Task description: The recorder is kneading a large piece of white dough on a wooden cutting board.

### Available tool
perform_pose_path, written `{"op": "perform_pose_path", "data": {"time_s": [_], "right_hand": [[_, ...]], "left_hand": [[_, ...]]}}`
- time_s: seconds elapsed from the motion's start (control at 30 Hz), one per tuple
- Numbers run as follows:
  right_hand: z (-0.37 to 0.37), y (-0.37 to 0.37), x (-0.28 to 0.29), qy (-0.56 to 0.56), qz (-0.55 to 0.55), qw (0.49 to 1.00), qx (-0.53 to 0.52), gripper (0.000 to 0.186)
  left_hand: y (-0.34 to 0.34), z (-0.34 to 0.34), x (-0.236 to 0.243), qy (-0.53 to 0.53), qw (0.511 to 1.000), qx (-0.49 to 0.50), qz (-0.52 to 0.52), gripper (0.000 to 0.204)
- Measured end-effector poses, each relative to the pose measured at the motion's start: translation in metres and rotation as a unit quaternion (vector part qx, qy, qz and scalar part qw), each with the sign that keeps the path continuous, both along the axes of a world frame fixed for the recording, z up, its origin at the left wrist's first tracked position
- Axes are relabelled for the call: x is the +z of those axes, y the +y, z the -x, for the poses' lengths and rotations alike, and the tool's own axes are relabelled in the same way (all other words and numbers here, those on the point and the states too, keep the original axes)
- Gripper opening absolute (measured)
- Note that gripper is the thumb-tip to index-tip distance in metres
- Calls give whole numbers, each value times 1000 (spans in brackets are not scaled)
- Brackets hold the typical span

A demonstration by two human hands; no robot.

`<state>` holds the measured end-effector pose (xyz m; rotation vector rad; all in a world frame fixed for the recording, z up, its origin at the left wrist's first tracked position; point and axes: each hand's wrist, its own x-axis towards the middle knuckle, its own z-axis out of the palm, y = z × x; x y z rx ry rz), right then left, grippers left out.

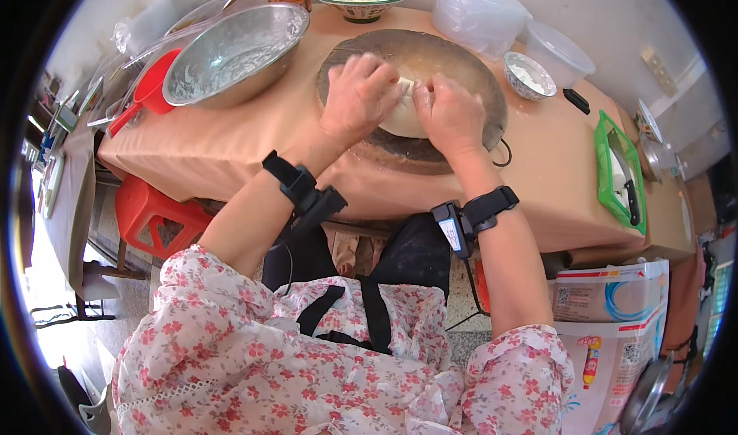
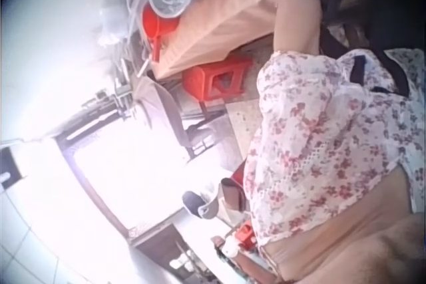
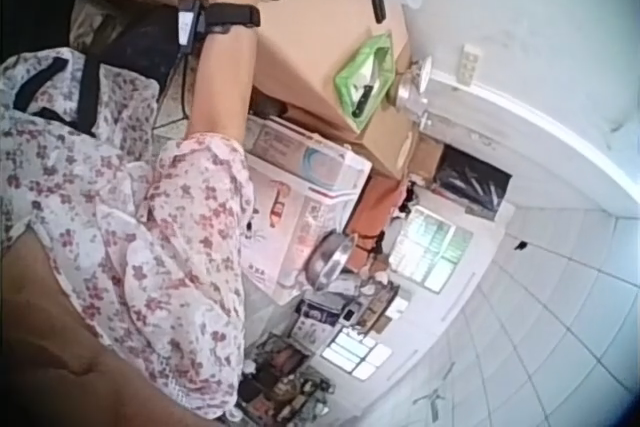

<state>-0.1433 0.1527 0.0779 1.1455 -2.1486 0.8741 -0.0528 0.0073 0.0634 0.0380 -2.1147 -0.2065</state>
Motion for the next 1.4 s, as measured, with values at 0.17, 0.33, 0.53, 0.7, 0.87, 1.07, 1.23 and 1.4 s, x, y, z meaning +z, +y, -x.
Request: {"op": "perform_pose_path", "data": {"time_s": [0.17,0.33,0.53,0.7,0.87,1.07,1.23,1.4], "right_hand": [[0,-16,17,-106,-128,985,-41,34],[-1,-21,5,-134,-58,988,-57,35],[-35,-1,-12,9,-99,995,-34,34],[-42,2,-23,66,-36,997,-18,32],[-26,-8,-16,20,-63,998,-25,31],[5,-26,1,-119,-176,976,-55,42],[38,-41,3,-166,-191,964,-81,45],[54,-51,7,-197,-187,958,-91,49]], "left_hand": [[6,-1,10,-76,993,85,-36,17],[10,14,12,-138,977,65,-148,20],[28,-21,-9,-136,984,67,-99,21],[28,-27,-22,58,998,29,-15,22],[15,-10,-17,-28,998,36,-32,17],[-1,20,0,-158,982,65,-78,29],[-11,44,17,-298,944,79,-113,43],[-19,60,21,-338,925,98,-144,46]]}}
